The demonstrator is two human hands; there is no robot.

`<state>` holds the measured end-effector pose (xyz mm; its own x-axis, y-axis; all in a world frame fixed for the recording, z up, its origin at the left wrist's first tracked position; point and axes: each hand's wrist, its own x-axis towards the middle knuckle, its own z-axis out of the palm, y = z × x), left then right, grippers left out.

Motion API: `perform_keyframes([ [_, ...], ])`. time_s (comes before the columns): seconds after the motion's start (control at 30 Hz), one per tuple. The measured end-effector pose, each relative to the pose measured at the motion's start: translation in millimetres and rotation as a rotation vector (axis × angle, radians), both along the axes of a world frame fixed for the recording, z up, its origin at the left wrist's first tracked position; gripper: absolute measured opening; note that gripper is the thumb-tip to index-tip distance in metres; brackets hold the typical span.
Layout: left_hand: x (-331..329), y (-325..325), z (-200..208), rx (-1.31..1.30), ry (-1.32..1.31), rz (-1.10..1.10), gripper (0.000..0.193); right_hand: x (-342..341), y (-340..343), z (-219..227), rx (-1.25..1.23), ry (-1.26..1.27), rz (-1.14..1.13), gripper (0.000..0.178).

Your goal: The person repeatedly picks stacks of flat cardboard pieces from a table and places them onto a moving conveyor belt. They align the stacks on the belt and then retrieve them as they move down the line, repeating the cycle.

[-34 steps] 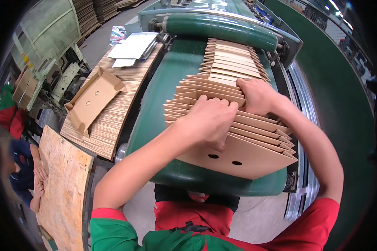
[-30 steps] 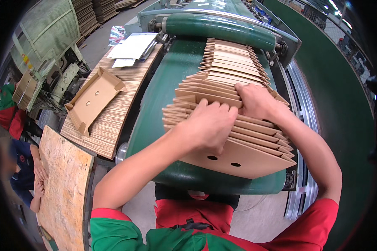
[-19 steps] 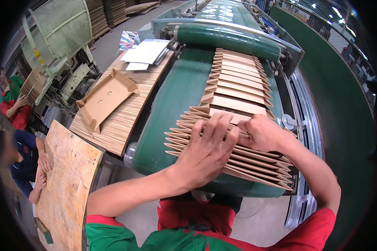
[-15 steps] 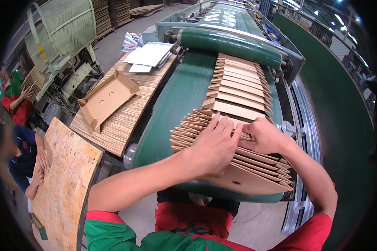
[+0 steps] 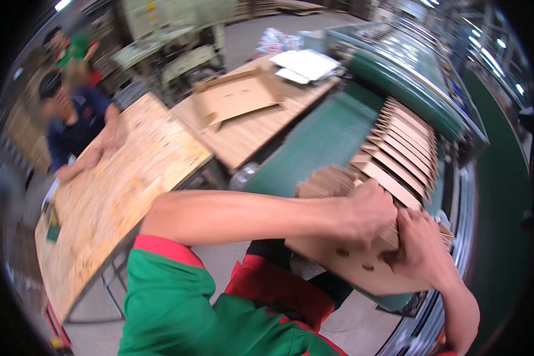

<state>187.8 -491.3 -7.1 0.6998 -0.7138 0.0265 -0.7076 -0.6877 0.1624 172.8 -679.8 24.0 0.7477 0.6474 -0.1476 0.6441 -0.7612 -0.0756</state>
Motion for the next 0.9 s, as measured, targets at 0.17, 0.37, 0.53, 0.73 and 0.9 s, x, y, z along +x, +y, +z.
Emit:
perform_keyframes([
  [0.17, -139.8, 123.3, 44.2, -0.107, -0.032, 0.283, 0.052, -45.5, 89.4, 43.9, 0.234, -0.072, 0.500, 0.071],
  [0.37, -247.2, 261.5, 44.1, 0.412, -0.805, 1.242, 0.056, -39.1, 156.1, 68.9, 0.908, -0.643, 0.880, 0.045],
  [0.53, -238.9, 410.9, -73.7, 0.787, -0.996, 1.406, 0.079, -5.5, 112.8, -14.9, 0.793, -0.308, 0.536, 0.026],
  [0.73, -255.9, 469.0, -200.6, 0.983, -0.782, 1.566, 0.100, 29.9, 12.2, -163.3, 0.575, -0.374, 0.028, 0.027],
  [0.9, -255.9, 466.1, -186.2, 1.042, -0.702, 1.619, 0.108, 41.4, -44.3, -246.4, 0.329, -0.506, -0.081, 0.063],
])
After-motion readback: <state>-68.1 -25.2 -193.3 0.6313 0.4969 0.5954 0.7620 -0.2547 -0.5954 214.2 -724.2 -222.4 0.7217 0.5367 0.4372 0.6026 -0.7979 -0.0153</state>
